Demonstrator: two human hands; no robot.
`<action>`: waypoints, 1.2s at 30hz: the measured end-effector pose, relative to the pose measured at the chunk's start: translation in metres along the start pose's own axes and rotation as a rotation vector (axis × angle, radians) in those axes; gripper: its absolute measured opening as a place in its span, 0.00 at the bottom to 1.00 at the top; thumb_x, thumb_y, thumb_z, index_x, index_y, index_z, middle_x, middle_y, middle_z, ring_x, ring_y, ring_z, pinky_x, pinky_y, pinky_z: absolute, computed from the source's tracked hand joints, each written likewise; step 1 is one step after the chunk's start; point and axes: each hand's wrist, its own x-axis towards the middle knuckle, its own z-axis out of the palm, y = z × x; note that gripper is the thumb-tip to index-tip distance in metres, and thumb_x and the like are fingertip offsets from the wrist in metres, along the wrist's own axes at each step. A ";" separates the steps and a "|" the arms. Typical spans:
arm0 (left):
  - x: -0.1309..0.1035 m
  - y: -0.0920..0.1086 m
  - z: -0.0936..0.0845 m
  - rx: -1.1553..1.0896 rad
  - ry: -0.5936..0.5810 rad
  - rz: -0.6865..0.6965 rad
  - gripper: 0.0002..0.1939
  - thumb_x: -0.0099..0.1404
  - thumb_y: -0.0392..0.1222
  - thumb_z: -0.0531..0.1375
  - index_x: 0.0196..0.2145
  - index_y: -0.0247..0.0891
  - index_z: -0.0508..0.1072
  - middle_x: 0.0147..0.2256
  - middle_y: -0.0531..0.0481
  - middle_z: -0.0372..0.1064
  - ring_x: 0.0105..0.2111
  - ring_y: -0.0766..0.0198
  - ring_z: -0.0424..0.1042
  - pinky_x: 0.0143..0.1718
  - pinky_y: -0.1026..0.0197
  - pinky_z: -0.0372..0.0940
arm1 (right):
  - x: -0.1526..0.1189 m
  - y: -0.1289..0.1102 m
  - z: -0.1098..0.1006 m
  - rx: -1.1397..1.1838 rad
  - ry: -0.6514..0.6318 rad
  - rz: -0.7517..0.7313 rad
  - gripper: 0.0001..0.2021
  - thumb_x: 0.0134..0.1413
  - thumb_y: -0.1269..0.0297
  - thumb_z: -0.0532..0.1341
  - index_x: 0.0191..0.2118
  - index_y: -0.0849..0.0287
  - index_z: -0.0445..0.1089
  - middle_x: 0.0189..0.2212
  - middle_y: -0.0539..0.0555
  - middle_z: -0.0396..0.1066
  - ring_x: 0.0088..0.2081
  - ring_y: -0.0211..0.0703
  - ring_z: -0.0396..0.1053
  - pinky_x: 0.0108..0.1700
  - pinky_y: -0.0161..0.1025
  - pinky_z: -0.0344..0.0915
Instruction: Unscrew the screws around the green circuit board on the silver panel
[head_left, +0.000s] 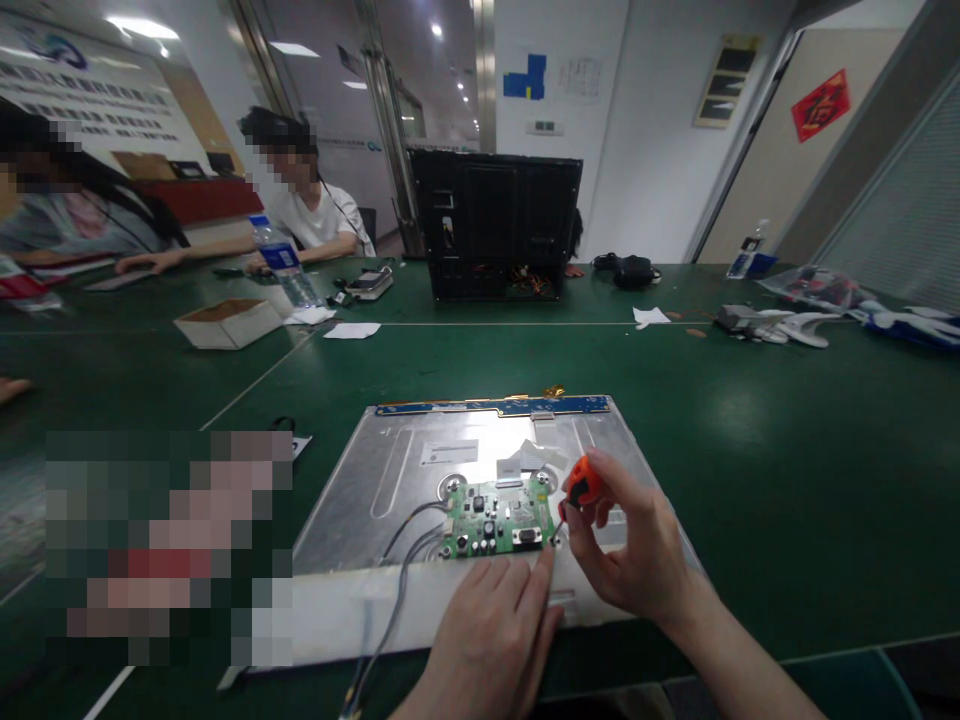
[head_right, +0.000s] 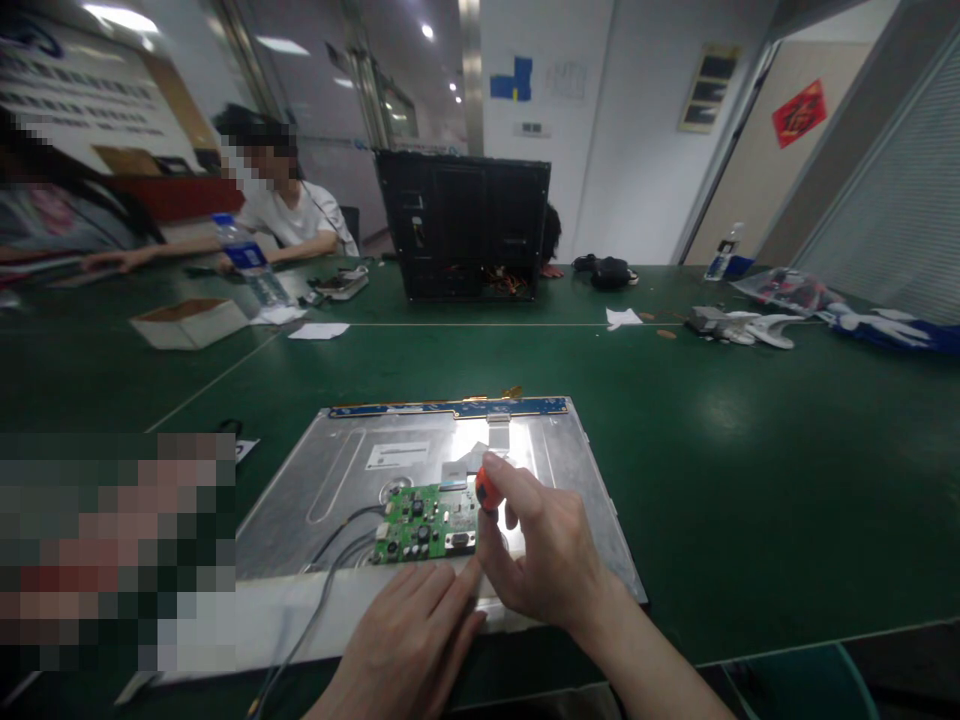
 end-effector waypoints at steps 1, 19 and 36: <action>0.000 0.000 0.000 -0.001 -0.001 -0.001 0.18 0.70 0.35 0.45 0.53 0.28 0.65 0.32 0.43 0.71 0.30 0.58 0.70 0.30 0.57 0.67 | 0.000 0.000 0.000 -0.010 0.003 -0.004 0.29 0.54 0.78 0.57 0.61 0.63 0.50 0.30 0.50 0.70 0.21 0.33 0.63 0.19 0.32 0.63; 0.000 0.001 0.001 -0.009 -0.016 -0.009 0.17 0.70 0.35 0.45 0.52 0.29 0.65 0.33 0.43 0.71 0.30 0.57 0.70 0.30 0.57 0.67 | 0.002 -0.001 0.001 -0.005 -0.010 0.015 0.29 0.56 0.77 0.56 0.63 0.62 0.49 0.30 0.51 0.72 0.21 0.33 0.65 0.20 0.31 0.64; 0.001 0.000 -0.001 -0.019 -0.003 -0.007 0.17 0.70 0.35 0.45 0.51 0.28 0.66 0.33 0.42 0.71 0.30 0.57 0.71 0.30 0.56 0.68 | -0.001 0.001 0.000 0.014 -0.014 0.014 0.30 0.55 0.75 0.58 0.62 0.63 0.49 0.33 0.53 0.73 0.23 0.34 0.66 0.21 0.32 0.66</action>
